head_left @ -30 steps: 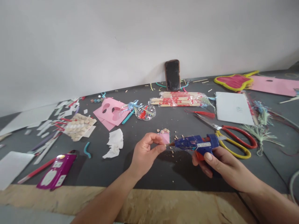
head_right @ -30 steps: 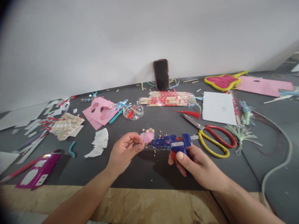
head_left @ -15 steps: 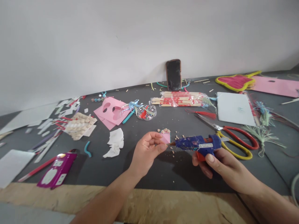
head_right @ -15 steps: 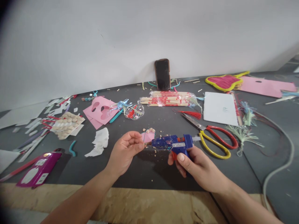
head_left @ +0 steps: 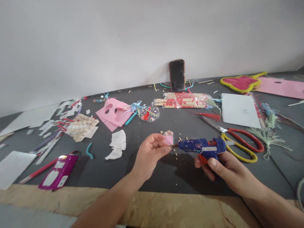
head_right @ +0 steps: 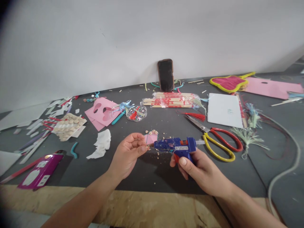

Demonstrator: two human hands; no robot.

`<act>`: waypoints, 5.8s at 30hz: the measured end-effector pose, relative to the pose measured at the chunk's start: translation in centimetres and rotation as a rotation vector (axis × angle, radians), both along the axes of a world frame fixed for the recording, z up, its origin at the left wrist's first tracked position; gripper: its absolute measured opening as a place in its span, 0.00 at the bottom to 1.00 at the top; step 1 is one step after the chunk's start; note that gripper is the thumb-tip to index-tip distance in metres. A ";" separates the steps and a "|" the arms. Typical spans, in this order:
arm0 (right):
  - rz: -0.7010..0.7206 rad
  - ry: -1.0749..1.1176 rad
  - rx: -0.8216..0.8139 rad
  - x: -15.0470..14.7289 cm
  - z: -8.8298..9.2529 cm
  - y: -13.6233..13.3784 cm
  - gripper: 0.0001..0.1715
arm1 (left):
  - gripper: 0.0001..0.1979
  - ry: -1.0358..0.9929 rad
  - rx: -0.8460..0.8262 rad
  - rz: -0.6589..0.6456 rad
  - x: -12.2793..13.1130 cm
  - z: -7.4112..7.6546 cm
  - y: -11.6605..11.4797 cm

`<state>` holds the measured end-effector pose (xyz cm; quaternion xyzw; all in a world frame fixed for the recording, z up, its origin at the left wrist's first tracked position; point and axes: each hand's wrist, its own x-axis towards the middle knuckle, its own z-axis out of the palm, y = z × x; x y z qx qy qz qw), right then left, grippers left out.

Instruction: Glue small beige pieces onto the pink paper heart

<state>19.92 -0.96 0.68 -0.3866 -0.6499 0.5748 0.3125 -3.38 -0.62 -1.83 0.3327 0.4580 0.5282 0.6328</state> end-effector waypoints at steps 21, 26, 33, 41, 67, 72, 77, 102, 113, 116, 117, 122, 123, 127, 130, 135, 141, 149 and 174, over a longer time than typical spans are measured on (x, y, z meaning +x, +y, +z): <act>-0.064 -0.191 0.349 0.8 -1.4 -0.6 0.10 | 0.17 -0.204 -0.071 0.069 0.5 1.1 0.0; -0.063 -0.226 0.496 0.7 -1.2 -0.6 0.07 | 0.15 -0.238 -0.091 0.080 0.4 1.0 0.0; -0.077 -0.207 0.479 0.5 -1.2 -0.5 0.08 | 0.15 -0.236 -0.090 0.066 0.5 1.1 0.0; -0.056 -0.234 0.489 0.8 -1.6 -0.6 0.08 | 0.14 -0.242 -0.065 0.047 0.5 0.9 0.0; -0.121 -0.046 0.227 0.8 -0.7 -0.5 0.14 | 0.17 -0.219 -0.090 0.082 0.3 1.2 0.1; -0.278 0.262 -0.146 0.8 -0.1 0.3 0.20 | 0.17 -0.192 -0.067 0.084 0.0 0.8 0.3; -0.486 0.309 -0.255 2.8 2.1 1.8 0.23 | 0.16 -0.139 -0.028 0.105 -0.4 0.7 0.2; -0.213 -1.000 0.555 2.4 4.6 0.2 0.09 | 0.13 -0.055 -0.047 0.033 -0.7 0.7 -0.2; -0.164 -0.990 0.557 -3.4 -0.1 5.4 0.11 | 0.12 -0.084 -0.065 0.038 -0.8 0.6 0.0; -0.156 -0.958 0.550 -3.4 -0.4 5.0 0.10 | 0.12 -0.082 -0.085 0.032 -0.7 0.9 0.0; -0.150 -0.931 0.549 -3.6 -0.5 4.9 0.10 | 0.12 -0.080 -0.090 0.029 -0.7 0.9 0.0; -0.093 -0.817 0.586 -4.5 -0.7 4.5 0.13 | 0.12 -0.063 -0.089 0.023 -0.8 0.9 0.0; -0.079 -0.819 0.595 -4.6 -0.8 4.6 0.13 | 0.11 -0.059 -0.088 0.021 -0.8 0.8 0.0; -0.102 -0.837 0.635 -4.7 -1.4 5.0 0.13 | 0.11 -0.054 -0.088 0.018 -0.8 0.7 0.0; -0.100 -0.817 0.641 -4.6 -1.7 5.2 0.12 | 0.11 -0.056 -0.088 0.014 -0.8 0.8 -0.1; -0.089 -0.819 0.630 -4.7 -1.6 5.3 0.10 | 0.11 -0.061 -0.096 0.015 -0.7 0.9 0.0; -0.261 -0.797 0.681 -4.6 -1.7 5.8 0.12 | 0.12 -0.052 -0.088 0.009 -0.6 0.8 0.0; -0.213 -0.965 0.768 -5.3 -2.5 6.5 0.09 | 0.12 -0.026 -0.095 0.004 -0.6 0.8 -0.1; -0.201 -0.222 0.551 -7.7 -0.1 1.6 0.07 | 0.14 -0.139 -0.071 -0.046 -0.6 0.9 -0.4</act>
